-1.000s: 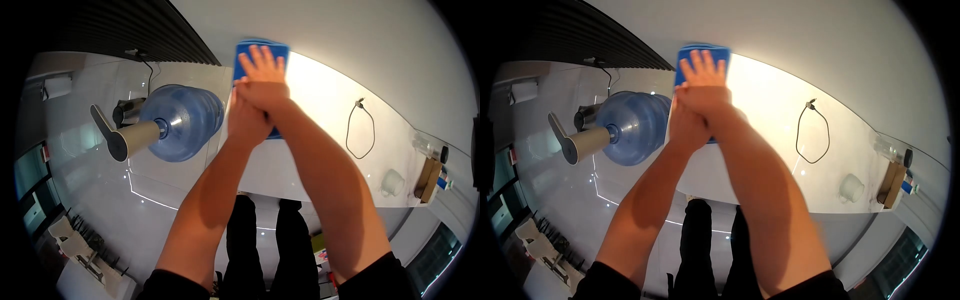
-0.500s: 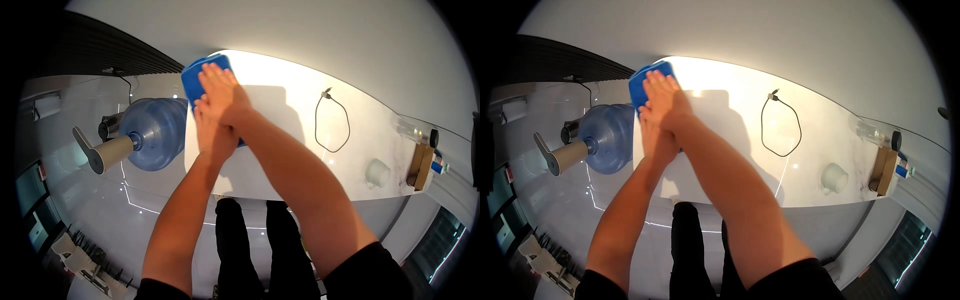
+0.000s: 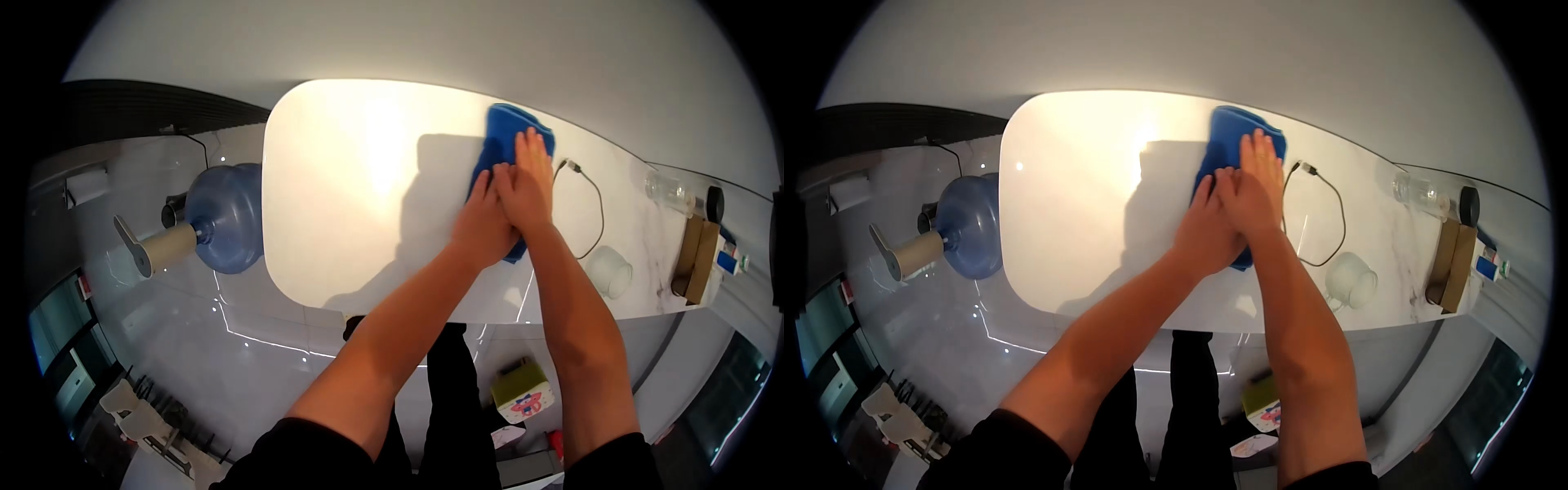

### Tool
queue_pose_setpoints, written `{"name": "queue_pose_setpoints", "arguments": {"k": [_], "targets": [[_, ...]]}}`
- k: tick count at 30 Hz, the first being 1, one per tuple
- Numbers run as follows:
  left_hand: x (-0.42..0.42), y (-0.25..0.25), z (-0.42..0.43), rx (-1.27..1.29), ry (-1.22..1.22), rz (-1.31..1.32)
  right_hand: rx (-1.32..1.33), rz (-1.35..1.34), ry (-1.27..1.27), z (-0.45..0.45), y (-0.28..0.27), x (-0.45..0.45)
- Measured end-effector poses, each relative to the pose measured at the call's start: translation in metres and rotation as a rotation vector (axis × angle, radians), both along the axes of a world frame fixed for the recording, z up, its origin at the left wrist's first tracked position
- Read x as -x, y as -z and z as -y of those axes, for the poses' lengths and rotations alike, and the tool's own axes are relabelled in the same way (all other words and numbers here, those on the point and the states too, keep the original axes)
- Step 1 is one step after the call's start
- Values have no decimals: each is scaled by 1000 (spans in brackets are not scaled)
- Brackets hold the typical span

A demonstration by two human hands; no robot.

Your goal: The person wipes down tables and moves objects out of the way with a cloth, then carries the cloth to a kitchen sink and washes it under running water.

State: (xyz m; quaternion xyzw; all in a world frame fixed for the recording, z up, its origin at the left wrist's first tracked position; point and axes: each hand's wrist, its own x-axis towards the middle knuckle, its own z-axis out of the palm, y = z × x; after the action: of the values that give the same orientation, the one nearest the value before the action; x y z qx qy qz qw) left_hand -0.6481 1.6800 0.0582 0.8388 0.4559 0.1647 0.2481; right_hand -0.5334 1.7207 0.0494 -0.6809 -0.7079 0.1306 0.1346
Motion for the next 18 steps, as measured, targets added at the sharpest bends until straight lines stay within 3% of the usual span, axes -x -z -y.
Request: {"name": "queue_pose_setpoints", "arguments": {"k": [6,10,18], "targets": [[36,-1,26,14,-66,83,1,145,129,27,1,45],[105,-7,44,134,-205,35,67,111,-15,29,-12,130],[253,-6,78,79,-494,-183,105,-34,-366,34,-18,310]]}}
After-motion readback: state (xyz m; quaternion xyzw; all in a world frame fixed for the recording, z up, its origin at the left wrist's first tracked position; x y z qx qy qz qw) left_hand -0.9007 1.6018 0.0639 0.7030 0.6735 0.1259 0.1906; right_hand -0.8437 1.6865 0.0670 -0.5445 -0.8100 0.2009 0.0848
